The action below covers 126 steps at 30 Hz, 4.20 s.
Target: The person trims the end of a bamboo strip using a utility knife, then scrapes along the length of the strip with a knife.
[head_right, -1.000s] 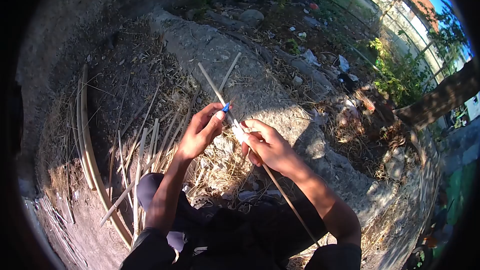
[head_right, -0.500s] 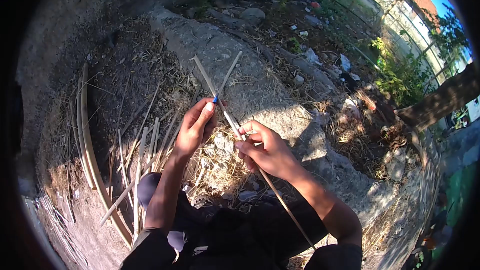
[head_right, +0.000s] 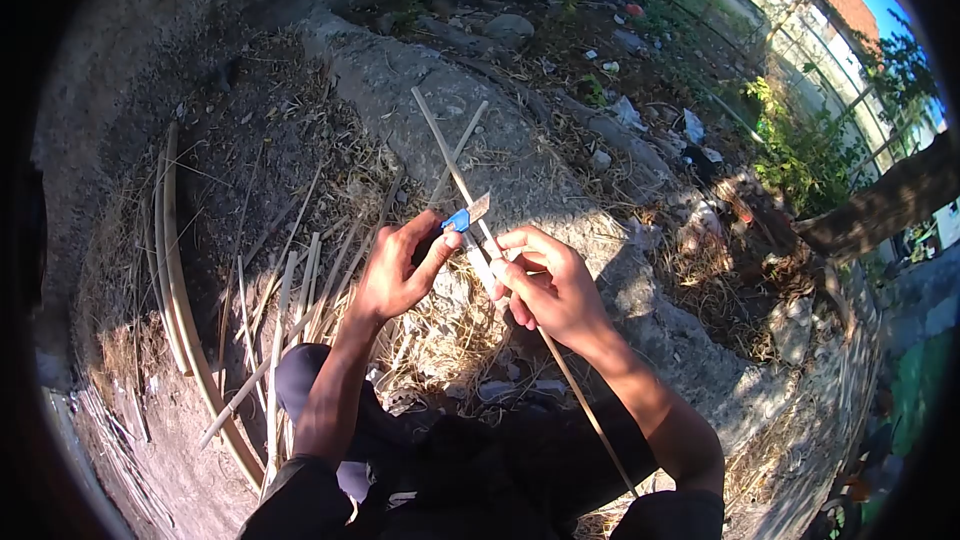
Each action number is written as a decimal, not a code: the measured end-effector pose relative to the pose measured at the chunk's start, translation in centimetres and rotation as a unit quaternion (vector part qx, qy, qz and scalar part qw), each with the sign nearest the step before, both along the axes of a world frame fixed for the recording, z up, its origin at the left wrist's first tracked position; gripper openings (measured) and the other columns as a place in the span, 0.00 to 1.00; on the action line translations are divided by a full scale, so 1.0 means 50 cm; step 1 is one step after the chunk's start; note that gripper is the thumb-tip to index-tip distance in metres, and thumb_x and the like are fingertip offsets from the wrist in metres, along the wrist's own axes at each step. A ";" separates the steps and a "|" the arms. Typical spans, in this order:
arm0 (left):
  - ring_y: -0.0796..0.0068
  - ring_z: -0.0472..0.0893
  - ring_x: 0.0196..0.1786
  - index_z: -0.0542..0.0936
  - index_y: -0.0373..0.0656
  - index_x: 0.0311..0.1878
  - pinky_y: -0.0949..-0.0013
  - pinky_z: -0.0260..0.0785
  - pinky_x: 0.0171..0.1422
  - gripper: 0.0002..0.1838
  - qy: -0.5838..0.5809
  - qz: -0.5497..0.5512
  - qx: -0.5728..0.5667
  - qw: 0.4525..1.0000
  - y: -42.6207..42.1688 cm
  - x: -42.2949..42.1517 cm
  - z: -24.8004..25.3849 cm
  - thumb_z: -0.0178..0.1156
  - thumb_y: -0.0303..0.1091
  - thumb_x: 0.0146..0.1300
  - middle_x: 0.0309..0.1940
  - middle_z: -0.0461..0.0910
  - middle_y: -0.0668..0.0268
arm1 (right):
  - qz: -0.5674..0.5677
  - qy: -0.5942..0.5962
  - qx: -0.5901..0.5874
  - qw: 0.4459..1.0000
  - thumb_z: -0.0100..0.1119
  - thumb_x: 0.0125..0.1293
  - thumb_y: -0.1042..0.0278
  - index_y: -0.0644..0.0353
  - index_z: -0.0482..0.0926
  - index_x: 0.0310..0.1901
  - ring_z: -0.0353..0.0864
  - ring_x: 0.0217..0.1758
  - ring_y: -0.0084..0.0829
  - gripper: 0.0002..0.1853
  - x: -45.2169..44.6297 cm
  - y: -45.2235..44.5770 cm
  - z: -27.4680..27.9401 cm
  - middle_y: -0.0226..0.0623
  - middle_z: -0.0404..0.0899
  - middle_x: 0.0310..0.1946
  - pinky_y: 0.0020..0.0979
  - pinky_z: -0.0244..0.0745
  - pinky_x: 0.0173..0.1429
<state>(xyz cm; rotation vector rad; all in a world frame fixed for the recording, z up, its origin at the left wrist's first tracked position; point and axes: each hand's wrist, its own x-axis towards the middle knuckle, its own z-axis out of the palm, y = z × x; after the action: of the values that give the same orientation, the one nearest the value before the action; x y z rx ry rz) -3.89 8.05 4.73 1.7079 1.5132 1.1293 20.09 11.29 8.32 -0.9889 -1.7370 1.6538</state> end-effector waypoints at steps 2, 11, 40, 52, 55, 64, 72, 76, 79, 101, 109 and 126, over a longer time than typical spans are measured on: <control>0.78 0.66 0.23 0.82 0.34 0.43 0.63 0.60 0.29 0.18 0.007 0.008 0.012 1.000 0.001 -0.001 -0.005 0.65 0.43 0.79 0.20 0.72 0.59 | 0.004 0.007 0.009 1.000 0.55 0.82 0.75 0.65 0.77 0.60 0.76 0.20 0.17 0.10 -0.001 0.002 -0.002 0.38 0.86 0.34 0.22 0.69 0.25; 0.74 0.68 0.21 0.83 0.34 0.43 0.62 0.61 0.28 0.18 0.029 0.010 0.024 0.999 0.000 -0.012 -0.001 0.66 0.44 0.79 0.19 0.72 0.57 | -0.028 0.017 -0.013 0.999 0.57 0.81 0.75 0.67 0.80 0.59 0.74 0.24 0.12 0.11 -0.004 0.000 0.006 0.37 0.86 0.36 0.19 0.67 0.28; 0.72 0.72 0.22 0.86 0.36 0.43 0.61 0.64 0.30 0.25 0.052 0.052 0.040 0.996 0.016 -0.021 -0.011 0.62 0.54 0.80 0.18 0.74 0.58 | -0.061 -0.039 0.163 0.984 0.62 0.78 0.74 0.69 0.84 0.57 0.89 0.36 0.20 0.12 -0.014 0.001 -0.032 0.35 0.91 0.36 0.24 0.81 0.36; 0.50 0.84 0.26 0.88 0.40 0.46 0.54 0.73 0.36 0.23 0.078 -0.003 -0.009 0.997 0.007 -0.032 0.007 0.63 0.54 0.78 0.21 0.80 0.52 | -0.069 -0.069 0.155 0.983 0.62 0.78 0.72 0.68 0.85 0.54 0.89 0.35 0.19 0.10 -0.018 -0.005 -0.023 0.36 0.91 0.35 0.25 0.83 0.36; 0.67 0.74 0.21 0.86 0.36 0.43 0.59 0.65 0.31 0.26 0.052 0.026 0.023 0.998 0.008 -0.019 -0.012 0.63 0.55 0.78 0.17 0.73 0.58 | -0.064 -0.049 0.167 0.983 0.61 0.78 0.74 0.68 0.85 0.53 0.89 0.35 0.19 0.09 -0.017 -0.002 -0.027 0.37 0.91 0.35 0.25 0.83 0.35; 0.54 0.84 0.23 0.89 0.41 0.45 0.53 0.73 0.32 0.23 0.096 0.067 0.020 0.993 0.001 -0.027 0.008 0.64 0.55 0.78 0.18 0.80 0.54 | -0.073 -0.054 0.212 0.973 0.61 0.76 0.78 0.67 0.85 0.53 0.89 0.33 0.20 0.09 -0.018 -0.012 -0.026 0.37 0.90 0.34 0.25 0.81 0.33; 0.53 0.84 0.22 0.88 0.40 0.42 0.53 0.73 0.31 0.24 0.101 0.075 0.037 0.991 0.014 -0.036 -0.004 0.64 0.56 0.77 0.17 0.79 0.54 | -0.083 -0.078 0.232 0.966 0.61 0.76 0.80 0.67 0.85 0.52 0.89 0.32 0.18 0.08 -0.023 -0.020 -0.013 0.36 0.90 0.32 0.24 0.79 0.32; 0.64 0.76 0.18 0.86 0.35 0.41 0.59 0.67 0.28 0.23 0.105 0.008 0.079 0.991 -0.008 -0.017 -0.010 0.64 0.50 0.79 0.17 0.75 0.54 | -0.069 -0.089 0.239 0.965 0.62 0.76 0.78 0.66 0.85 0.52 0.87 0.31 0.17 0.07 -0.016 -0.010 -0.021 0.37 0.90 0.32 0.24 0.77 0.30; 0.56 0.81 0.21 0.86 0.38 0.40 0.56 0.71 0.29 0.23 0.111 0.062 0.075 0.989 0.009 -0.028 -0.015 0.64 0.52 0.78 0.18 0.79 0.53 | -0.072 -0.090 0.224 0.968 0.62 0.76 0.78 0.66 0.85 0.52 0.86 0.30 0.15 0.07 -0.019 -0.014 -0.019 0.36 0.90 0.32 0.24 0.76 0.30; 0.71 0.71 0.19 0.85 0.34 0.38 0.60 0.64 0.28 0.24 0.077 0.108 0.050 0.990 0.004 -0.034 0.002 0.64 0.50 0.79 0.16 0.73 0.58 | -0.069 -0.089 0.208 0.972 0.60 0.75 0.80 0.67 0.84 0.52 0.88 0.32 0.18 0.08 -0.018 -0.026 -0.005 0.36 0.88 0.32 0.24 0.81 0.33; 0.57 0.80 0.19 0.86 0.37 0.36 0.56 0.70 0.29 0.22 0.063 0.051 0.088 0.993 -0.006 -0.020 0.000 0.66 0.49 0.77 0.16 0.77 0.53 | -0.048 -0.054 0.183 0.980 0.57 0.76 0.83 0.70 0.82 0.52 0.89 0.35 0.20 0.07 -0.012 -0.020 -0.003 0.38 0.89 0.34 0.24 0.83 0.37; 0.70 0.74 0.19 0.87 0.32 0.42 0.61 0.65 0.27 0.23 0.079 0.104 0.079 0.988 0.017 -0.051 -0.020 0.65 0.48 0.79 0.18 0.77 0.56 | -0.057 -0.060 0.171 0.982 0.59 0.78 0.81 0.69 0.83 0.52 0.86 0.34 0.18 0.07 -0.019 -0.028 -0.014 0.37 0.89 0.34 0.24 0.81 0.38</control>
<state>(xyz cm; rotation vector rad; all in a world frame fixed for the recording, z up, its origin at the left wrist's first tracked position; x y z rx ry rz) -6.41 8.88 3.72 1.8136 1.7738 1.2749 19.14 9.87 7.62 -1.0153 -1.9230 1.1940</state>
